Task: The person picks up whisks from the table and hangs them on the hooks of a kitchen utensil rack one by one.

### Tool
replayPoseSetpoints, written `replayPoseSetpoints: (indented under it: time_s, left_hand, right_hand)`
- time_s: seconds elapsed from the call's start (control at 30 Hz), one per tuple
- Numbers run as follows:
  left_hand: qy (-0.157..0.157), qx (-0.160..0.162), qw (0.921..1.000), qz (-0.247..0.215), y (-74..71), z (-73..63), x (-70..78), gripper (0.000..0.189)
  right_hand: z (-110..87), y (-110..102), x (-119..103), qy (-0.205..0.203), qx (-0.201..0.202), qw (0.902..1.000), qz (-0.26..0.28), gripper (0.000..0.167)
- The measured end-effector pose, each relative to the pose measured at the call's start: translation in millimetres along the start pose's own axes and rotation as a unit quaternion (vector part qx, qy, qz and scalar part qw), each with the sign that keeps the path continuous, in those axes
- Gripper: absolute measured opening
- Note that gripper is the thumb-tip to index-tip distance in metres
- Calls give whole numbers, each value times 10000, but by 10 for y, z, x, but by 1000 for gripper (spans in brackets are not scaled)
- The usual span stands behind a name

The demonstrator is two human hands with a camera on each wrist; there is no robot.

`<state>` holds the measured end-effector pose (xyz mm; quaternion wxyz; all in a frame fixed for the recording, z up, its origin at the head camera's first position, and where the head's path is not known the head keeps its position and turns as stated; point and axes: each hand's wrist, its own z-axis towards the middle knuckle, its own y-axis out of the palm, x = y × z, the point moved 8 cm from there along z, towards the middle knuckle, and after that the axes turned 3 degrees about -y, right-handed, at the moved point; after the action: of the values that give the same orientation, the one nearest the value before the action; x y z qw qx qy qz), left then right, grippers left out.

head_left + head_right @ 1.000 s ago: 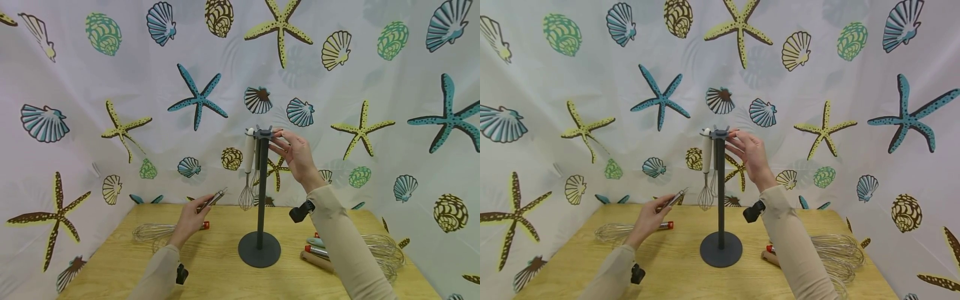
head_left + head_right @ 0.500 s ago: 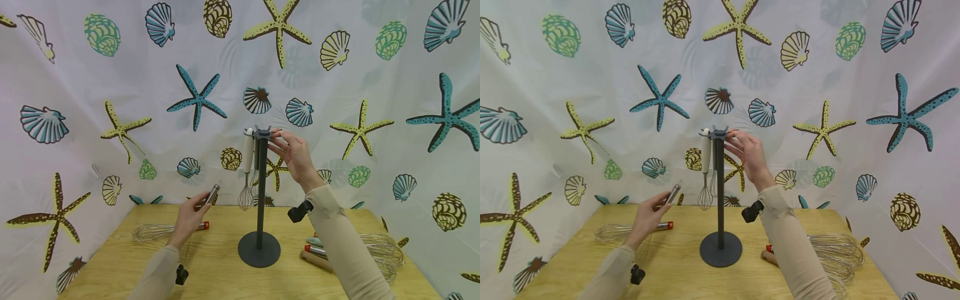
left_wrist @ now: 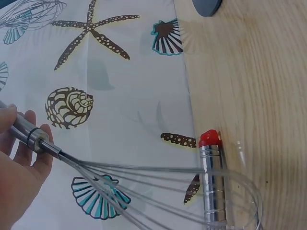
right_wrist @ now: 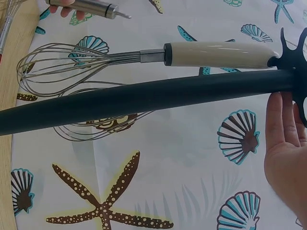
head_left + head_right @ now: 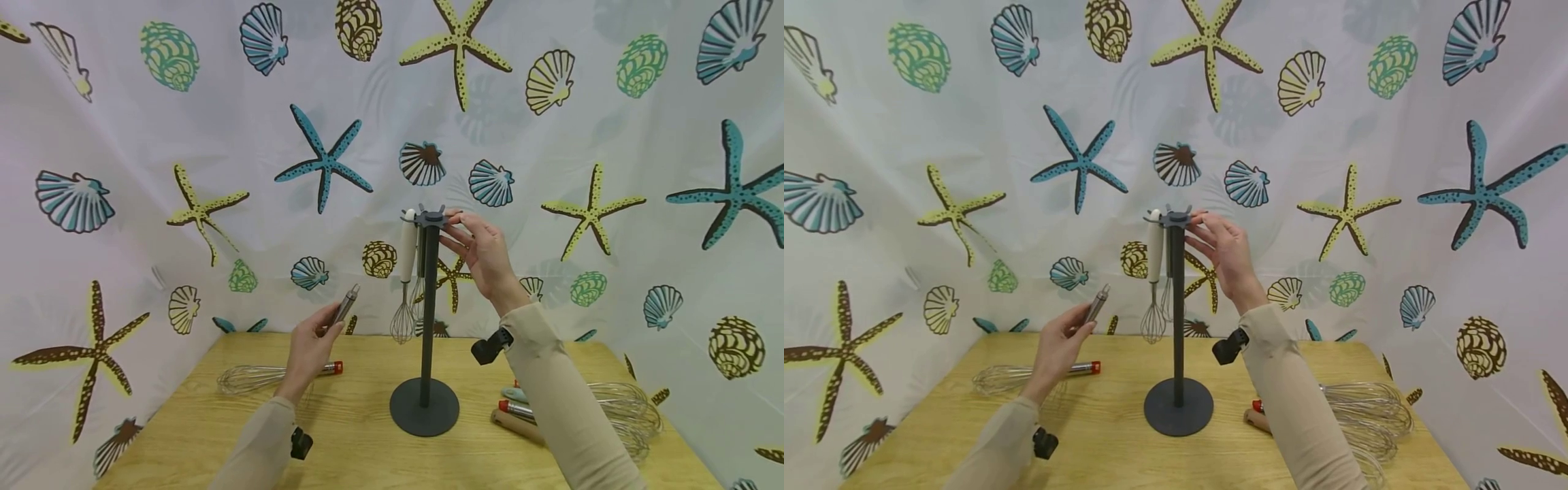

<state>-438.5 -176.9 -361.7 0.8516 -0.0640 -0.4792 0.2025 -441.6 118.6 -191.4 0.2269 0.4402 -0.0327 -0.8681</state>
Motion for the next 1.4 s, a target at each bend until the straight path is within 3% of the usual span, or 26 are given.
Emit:
replayPoseSetpoints:
  time_s: [0.37, 0.57, 0.73, 0.83, 0.97, 1.4]
  left_hand:
    - [247, -16, 9996, -160, 23, 76, 212, 43]
    - [349, 154, 9989, -289, 60, 117, 346, 44]
    - [520, 214, 9972, -493, 130, 131, 521, 44]
    - [652, 190, 9962, -538, 154, 87, 704, 44]
    - [609, 115, 9967, -521, 168, 14, 891, 43]
    - [475, 52, 9953, -848, 254, 18, 1052, 43]
  right_hand:
    - [-16, -34, -15, -71, 26, 10000, -52, 26]
    - [-5, -31, -13, -66, 8, 10000, -6, 26]
    - [-11, -42, -16, -92, 27, 9999, -34, 25]
    - [-18, -51, -11, -113, 62, 9999, -51, 25]
    - [-24, -38, 3, -113, 44, 9999, -57, 25]
    - [9, -27, 18, -116, -13, 9999, -52, 26]
